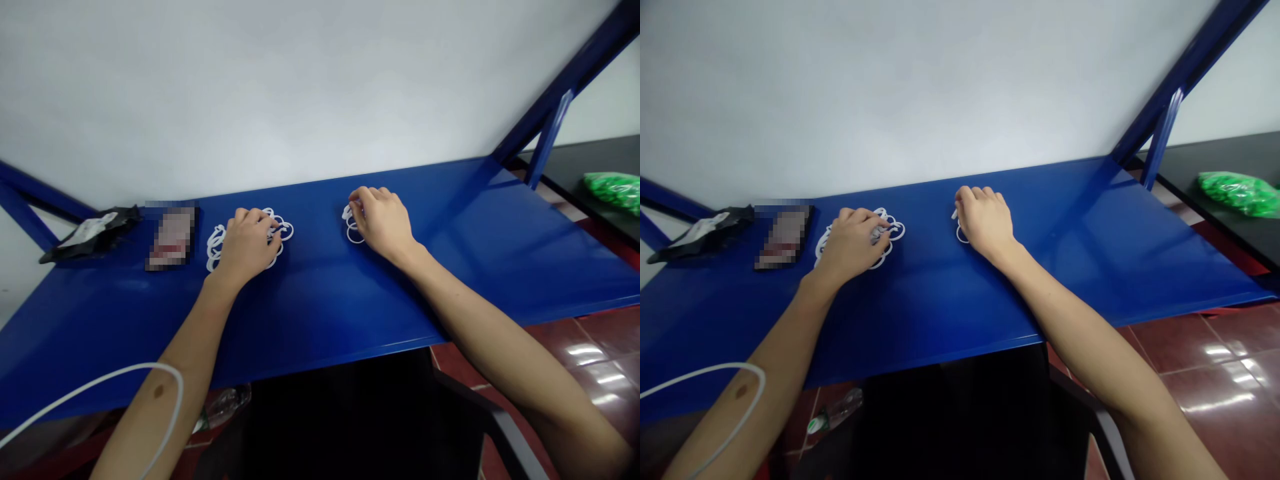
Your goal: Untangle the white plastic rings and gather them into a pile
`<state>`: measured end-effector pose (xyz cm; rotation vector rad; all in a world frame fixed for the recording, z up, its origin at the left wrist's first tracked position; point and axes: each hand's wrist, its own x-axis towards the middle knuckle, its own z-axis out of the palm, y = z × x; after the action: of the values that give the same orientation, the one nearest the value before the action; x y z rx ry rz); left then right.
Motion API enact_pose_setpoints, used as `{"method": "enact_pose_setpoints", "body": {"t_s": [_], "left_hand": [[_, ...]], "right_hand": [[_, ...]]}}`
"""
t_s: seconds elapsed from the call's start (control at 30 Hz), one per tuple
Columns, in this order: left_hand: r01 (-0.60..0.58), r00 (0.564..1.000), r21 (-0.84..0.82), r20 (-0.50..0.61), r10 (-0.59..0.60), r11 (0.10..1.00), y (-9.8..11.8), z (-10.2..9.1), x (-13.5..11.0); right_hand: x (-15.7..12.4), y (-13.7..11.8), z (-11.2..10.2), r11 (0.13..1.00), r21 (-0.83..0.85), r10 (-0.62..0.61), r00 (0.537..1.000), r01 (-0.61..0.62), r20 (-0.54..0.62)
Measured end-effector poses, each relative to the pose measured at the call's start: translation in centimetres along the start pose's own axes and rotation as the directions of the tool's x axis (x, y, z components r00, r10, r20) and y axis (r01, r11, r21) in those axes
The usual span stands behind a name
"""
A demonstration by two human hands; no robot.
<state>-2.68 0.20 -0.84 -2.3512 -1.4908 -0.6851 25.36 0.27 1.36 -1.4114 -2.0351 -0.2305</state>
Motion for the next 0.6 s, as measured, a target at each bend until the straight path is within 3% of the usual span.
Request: {"method": "enact_pose_setpoints", "body": {"t_s": [0.23, 0.37, 0.6], "left_hand": [[0.028, 0.998, -0.045, -0.059, -0.031, 0.999, 0.4, 0.2, 0.1], [0.058, 0.992, -0.112, -0.105, -0.070, 0.992, 1.4, -0.4, 0.5], [-0.025, 0.993, -0.244, -0.122, -0.005, 0.969, 3.8, -1.6, 0.9]], "right_hand": [[-0.1, 1.1, 0.1, 0.999, -0.026, 0.022, 0.993, -0.025, -0.118], [0.1, 0.3, -0.6, 0.998, 0.044, -0.053, 0.998, 0.054, -0.037], [-1.1, -3.4, -0.7, 0.898, 0.392, -0.249, 0.966, 0.201, 0.075]]}}
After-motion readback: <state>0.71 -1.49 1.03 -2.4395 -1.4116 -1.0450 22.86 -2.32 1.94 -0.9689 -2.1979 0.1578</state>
